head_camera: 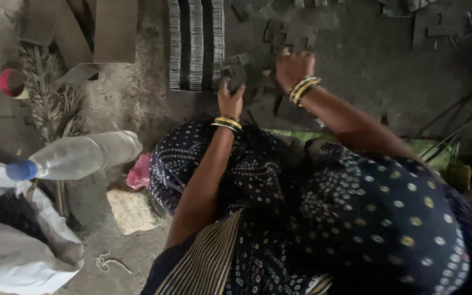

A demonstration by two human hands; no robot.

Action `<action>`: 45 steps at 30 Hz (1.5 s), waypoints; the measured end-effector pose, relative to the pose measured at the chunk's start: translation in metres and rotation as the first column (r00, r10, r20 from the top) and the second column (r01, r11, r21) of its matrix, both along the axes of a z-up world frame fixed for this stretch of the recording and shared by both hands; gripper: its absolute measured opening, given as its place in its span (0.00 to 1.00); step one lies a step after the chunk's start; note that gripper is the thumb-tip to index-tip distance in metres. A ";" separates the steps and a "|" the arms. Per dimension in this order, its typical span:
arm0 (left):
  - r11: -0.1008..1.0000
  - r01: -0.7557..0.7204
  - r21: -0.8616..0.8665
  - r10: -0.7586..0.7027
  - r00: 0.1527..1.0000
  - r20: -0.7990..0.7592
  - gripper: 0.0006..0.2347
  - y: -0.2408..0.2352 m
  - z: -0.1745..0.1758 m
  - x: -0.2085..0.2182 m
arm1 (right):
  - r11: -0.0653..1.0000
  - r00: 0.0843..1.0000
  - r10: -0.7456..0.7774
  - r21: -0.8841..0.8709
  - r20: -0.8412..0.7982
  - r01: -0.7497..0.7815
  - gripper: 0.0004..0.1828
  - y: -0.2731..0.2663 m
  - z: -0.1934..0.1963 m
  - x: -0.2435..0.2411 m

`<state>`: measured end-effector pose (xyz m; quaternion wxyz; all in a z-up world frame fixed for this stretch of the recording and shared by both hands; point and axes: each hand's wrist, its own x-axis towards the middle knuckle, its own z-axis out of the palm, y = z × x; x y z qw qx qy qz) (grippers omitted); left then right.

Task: The person picks up metal plates one at a time from a scattered pile, wipes each one with a small cloth, and stacks them into organized piles.

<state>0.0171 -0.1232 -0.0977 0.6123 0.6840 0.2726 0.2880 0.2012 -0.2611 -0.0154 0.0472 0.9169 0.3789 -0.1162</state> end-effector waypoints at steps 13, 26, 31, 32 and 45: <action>0.996 0.005 0.090 0.001 0.997 -0.071 0.19 -0.002 -0.046 -0.001 | 0.897 0.904 -0.323 0.216 -0.279 0.387 0.51 0.020 0.051 -0.021; 0.980 0.049 -0.190 -0.071 0.992 -0.107 0.17 -0.005 -0.040 0.003 | 0.848 0.991 -0.057 0.518 -0.122 0.113 0.20 -0.060 -0.001 0.055; 0.976 0.048 -0.215 -0.039 0.998 0.048 0.22 -0.017 -0.050 0.015 | 0.975 0.983 -0.122 0.168 -0.137 0.144 0.32 -0.067 0.003 0.033; 0.967 0.051 -0.250 -0.041 0.998 0.045 0.24 -0.019 -0.051 0.012 | 0.960 0.988 -0.092 0.253 -0.125 0.122 0.34 -0.071 0.001 0.026; 0.986 -0.130 -0.108 0.139 0.987 0.077 0.22 -0.021 0.026 0.002 | 0.898 0.940 0.313 0.280 0.135 -0.340 0.27 -0.022 0.012 -0.055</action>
